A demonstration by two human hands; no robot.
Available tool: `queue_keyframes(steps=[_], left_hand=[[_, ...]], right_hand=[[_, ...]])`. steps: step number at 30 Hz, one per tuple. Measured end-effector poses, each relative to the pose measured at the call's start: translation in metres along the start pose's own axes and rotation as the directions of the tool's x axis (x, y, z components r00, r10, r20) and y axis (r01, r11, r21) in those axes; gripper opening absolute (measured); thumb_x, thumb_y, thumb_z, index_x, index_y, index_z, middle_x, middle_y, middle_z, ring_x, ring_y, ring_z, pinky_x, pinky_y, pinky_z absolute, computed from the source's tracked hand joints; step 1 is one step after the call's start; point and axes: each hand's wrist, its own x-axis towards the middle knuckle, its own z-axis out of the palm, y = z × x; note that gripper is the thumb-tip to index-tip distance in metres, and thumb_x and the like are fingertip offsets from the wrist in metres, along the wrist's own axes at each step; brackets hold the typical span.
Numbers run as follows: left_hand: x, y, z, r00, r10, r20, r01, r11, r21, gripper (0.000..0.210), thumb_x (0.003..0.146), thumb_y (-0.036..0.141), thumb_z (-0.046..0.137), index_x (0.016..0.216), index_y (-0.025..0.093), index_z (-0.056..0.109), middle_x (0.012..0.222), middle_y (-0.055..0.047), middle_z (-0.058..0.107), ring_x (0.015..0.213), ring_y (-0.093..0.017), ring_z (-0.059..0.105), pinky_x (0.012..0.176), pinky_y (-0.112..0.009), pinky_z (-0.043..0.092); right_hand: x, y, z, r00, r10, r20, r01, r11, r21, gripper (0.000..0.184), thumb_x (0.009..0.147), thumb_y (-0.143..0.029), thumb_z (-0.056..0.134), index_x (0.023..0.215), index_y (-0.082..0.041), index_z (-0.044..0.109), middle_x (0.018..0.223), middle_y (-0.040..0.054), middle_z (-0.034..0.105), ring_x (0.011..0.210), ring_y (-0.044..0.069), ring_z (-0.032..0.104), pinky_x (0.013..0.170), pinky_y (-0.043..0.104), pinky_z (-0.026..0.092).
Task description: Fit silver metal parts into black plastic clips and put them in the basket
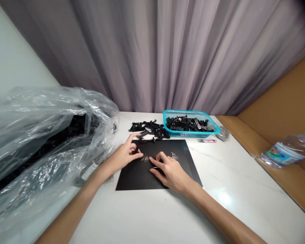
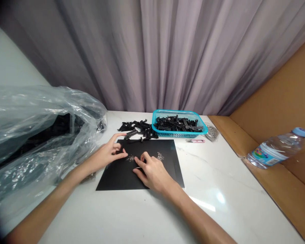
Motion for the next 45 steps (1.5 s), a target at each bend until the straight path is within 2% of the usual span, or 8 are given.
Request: queue_keyframes(steps=[5,8,13,18,25,32,38,45], left_hand=[[0.036,0.008,0.014,0.995,0.092,0.035,-0.091,0.996,-0.011,0.068,0.084,0.039,0.075,0.142,0.022,0.045,0.071,0.005,0.066,0.065,-0.017,0.06,0.065,-0.027,0.044],[0.033,0.011,0.022,0.989,0.138,0.044,-0.136,0.99,-0.048,0.074,0.088,0.038,0.072,0.153,0.027,0.037,0.08,0.003,0.071,0.071,-0.017,0.063,0.07,-0.027,0.046],[0.019,0.008,0.029,0.986,0.164,0.012,-0.162,0.981,-0.105,0.067,0.088,0.037,0.074,0.147,0.027,0.044,0.082,0.002,0.074,0.07,-0.016,0.063,0.069,-0.028,0.046],[0.016,0.012,0.039,0.978,0.183,-0.098,-0.198,0.966,-0.166,0.068,0.089,0.037,0.073,0.148,0.027,0.041,0.081,0.003,0.067,0.068,-0.016,0.061,0.068,-0.028,0.048],[0.016,0.019,0.05,0.99,0.098,-0.099,-0.125,0.935,-0.331,0.055,0.1,0.047,0.058,0.148,0.029,0.037,0.087,0.002,0.066,0.08,-0.017,0.063,0.08,-0.031,0.049],[0.022,0.011,0.052,0.999,0.008,-0.053,-0.033,0.868,-0.496,0.039,0.105,0.063,0.034,0.116,0.026,0.041,0.101,-0.003,0.072,0.084,-0.018,0.072,0.073,-0.029,0.049],[0.024,0.007,0.051,0.997,0.067,-0.037,-0.077,0.878,-0.472,0.032,0.093,0.051,0.066,0.098,0.02,0.064,0.126,-0.009,0.069,0.118,-0.025,0.066,0.095,-0.034,0.053],[0.023,0.005,0.057,0.989,0.139,-0.051,-0.147,0.897,-0.417,0.033,0.078,0.044,0.084,0.091,0.017,0.071,0.152,-0.013,0.053,0.108,-0.025,0.071,0.104,-0.044,0.054]], right_hand=[[-0.007,0.001,-0.004,1.0,-0.021,0.02,0.021,0.999,-0.028,0.038,0.109,-0.034,0.046,0.139,-0.019,0.063,0.117,0.0112,0.061,0.077,0.019,0.065,0.074,0.038,0.056],[-0.01,0.001,-0.008,0.998,-0.045,0.038,0.047,0.998,-0.032,0.043,0.108,-0.041,0.047,0.141,-0.017,0.061,0.119,0.0128,0.061,0.088,0.023,0.068,0.08,0.04,0.058],[-0.012,0.002,-0.007,0.998,-0.061,0.018,0.061,0.998,-0.022,0.043,0.108,-0.041,0.05,0.142,-0.017,0.059,0.118,0.0122,0.063,0.086,0.022,0.068,0.078,0.039,0.057],[-0.011,0.005,0.001,0.993,-0.064,-0.096,0.062,0.998,-0.026,0.019,0.105,-0.032,0.058,0.112,-0.018,0.069,0.1,0.0065,0.068,0.077,0.019,0.067,0.07,0.034,0.052],[-0.009,0.007,-0.003,0.99,-0.034,-0.138,0.032,0.999,-0.012,0.017,0.108,-0.025,0.053,0.096,-0.021,0.065,0.091,0.0032,0.071,0.076,0.017,0.067,0.071,0.031,0.05],[-0.01,0.013,-0.001,0.986,0.05,-0.157,-0.039,0.997,0.071,0.014,0.106,-0.023,0.056,0.094,-0.021,0.063,0.091,0.0041,0.071,0.082,0.02,0.065,0.076,0.033,0.052],[-0.01,0.019,-0.001,0.962,0.136,-0.235,-0.076,0.965,0.249,0.011,0.103,-0.018,0.057,0.095,-0.022,0.064,0.092,0.0041,0.07,0.086,0.021,0.061,0.075,0.032,0.052],[-0.005,0.024,-0.035,0.89,0.389,-0.237,-0.195,0.795,0.574,0.012,0.094,-0.033,0.068,0.099,-0.021,0.069,0.089,0.003,0.072,0.069,0.016,0.06,0.066,0.029,0.051]])
